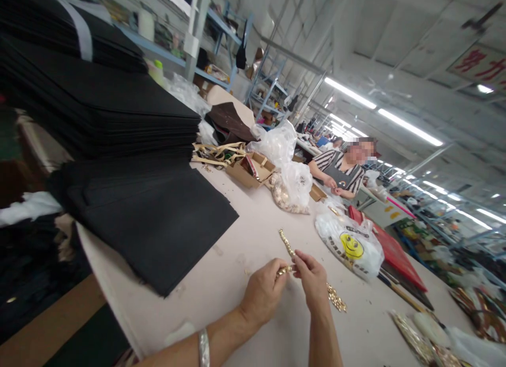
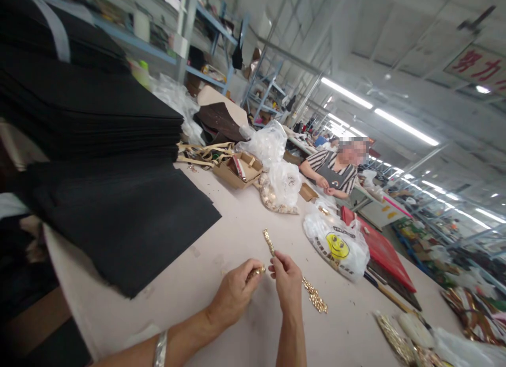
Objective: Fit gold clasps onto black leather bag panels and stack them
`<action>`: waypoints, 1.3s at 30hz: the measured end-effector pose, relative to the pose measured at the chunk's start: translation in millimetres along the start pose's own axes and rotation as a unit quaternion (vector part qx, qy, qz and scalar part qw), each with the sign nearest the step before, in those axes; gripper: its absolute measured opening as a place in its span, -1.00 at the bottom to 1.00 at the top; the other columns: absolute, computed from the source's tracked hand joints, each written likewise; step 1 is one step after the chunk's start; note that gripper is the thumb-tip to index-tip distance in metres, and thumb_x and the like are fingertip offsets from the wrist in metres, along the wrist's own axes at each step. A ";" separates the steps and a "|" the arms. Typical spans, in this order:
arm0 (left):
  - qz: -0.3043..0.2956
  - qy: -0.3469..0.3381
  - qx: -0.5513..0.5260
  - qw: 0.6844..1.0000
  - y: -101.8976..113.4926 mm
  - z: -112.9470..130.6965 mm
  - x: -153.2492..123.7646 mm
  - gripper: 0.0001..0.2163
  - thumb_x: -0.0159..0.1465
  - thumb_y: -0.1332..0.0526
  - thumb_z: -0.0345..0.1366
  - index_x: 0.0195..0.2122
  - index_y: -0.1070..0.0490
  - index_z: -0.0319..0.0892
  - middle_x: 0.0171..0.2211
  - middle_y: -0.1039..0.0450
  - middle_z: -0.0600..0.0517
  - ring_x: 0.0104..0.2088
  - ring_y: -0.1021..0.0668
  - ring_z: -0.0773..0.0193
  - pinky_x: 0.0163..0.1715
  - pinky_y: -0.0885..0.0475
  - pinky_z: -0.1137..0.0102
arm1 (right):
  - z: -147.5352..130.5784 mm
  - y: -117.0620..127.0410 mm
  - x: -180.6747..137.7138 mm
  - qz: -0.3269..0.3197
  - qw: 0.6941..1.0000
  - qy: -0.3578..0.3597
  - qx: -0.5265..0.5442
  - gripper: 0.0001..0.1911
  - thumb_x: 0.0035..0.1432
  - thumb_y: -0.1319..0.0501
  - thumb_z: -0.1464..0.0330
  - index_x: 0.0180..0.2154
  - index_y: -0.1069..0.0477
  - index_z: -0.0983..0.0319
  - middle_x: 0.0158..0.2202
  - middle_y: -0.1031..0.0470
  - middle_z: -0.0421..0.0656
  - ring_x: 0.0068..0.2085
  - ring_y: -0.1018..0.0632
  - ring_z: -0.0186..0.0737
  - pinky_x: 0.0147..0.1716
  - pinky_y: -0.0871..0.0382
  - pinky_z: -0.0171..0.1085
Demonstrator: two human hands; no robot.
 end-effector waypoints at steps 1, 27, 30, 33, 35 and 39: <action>-0.006 -0.012 0.019 1.000 -0.1 0.7 -0.2 -0.88 0.33 -0.11 -0.35 -0.20 -0.43 -0.07 -0.27 -0.53 0.06 -0.26 -0.53 0.20 -0.24 -0.29 0.39 | -1.8 4.3 -12.6 -0.012 1.000 -0.005 0.011 -0.58 0.01 -0.34 0.15 -0.14 -0.59 0.28 -0.37 -0.61 -0.11 -0.39 -0.58 -0.17 -0.40 -0.48 -0.23; -0.097 -0.116 0.183 0.971 -12.8 -6.4 -11.4 -0.79 0.28 -0.16 -0.37 -0.15 -0.56 -0.07 -0.34 -0.56 -0.08 -0.29 -0.54 0.07 -0.22 -0.37 0.28 | 9.5 23.4 -76.0 -0.019 0.999 0.024 -0.022 -0.66 -0.03 -0.40 0.07 -0.35 -0.61 0.21 -0.46 -0.56 -0.15 -0.38 -0.55 -0.14 -0.32 -0.49 -0.21; -0.071 -0.081 0.136 0.985 -9.2 -3.6 -10.0 -0.83 0.29 -0.17 -0.32 -0.20 -0.56 -0.07 -0.33 -0.57 -0.04 -0.29 -0.55 0.11 -0.24 -0.37 0.33 | 16.8 24.5 -73.0 0.001 0.998 -0.019 0.059 -0.64 -0.08 -0.44 0.08 -0.36 -0.59 0.23 -0.48 -0.54 -0.16 -0.40 -0.53 -0.18 -0.36 -0.48 -0.23; -0.054 -0.028 0.054 0.997 -6.3 -3.3 -7.4 -0.82 0.30 -0.13 -0.29 -0.23 -0.54 -0.09 -0.38 -0.56 0.02 -0.37 -0.54 0.20 -0.33 -0.36 0.40 | 17.8 20.8 -73.7 0.002 0.978 -0.047 0.202 -0.66 -0.12 -0.49 0.16 -0.35 -0.56 0.24 -0.48 -0.52 -0.19 -0.43 -0.52 -0.24 -0.38 -0.47 -0.25; -0.056 0.013 -0.008 0.998 -6.6 -5.8 -4.9 -0.79 0.31 -0.09 -0.26 -0.22 -0.53 -0.11 -0.41 -0.55 0.04 -0.48 -0.50 0.27 -0.43 -0.35 0.44 | 17.4 18.0 -74.4 0.009 0.971 -0.063 0.231 -0.63 -0.15 -0.51 0.19 -0.31 -0.55 0.26 -0.47 -0.53 -0.19 -0.44 -0.52 -0.26 -0.39 -0.47 -0.25; -0.075 0.075 -0.102 0.989 -11.1 -13.3 1.7 -0.73 0.26 -0.08 -0.21 -0.18 -0.52 -0.18 -0.37 -0.58 0.01 -0.57 -0.49 0.31 -0.50 -0.37 0.45 | 22.0 18.2 -69.1 0.036 0.983 -0.078 0.162 -0.55 -0.14 -0.46 0.10 -0.30 -0.55 0.29 -0.46 -0.53 -0.16 -0.43 -0.54 -0.22 -0.42 -0.48 -0.22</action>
Point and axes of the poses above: each hand's wrist, its own x-axis towards the middle knuckle, its own y-axis out of the back of the hand, z = x × y, the point moved 3 cm from there along x, towards the middle knuckle
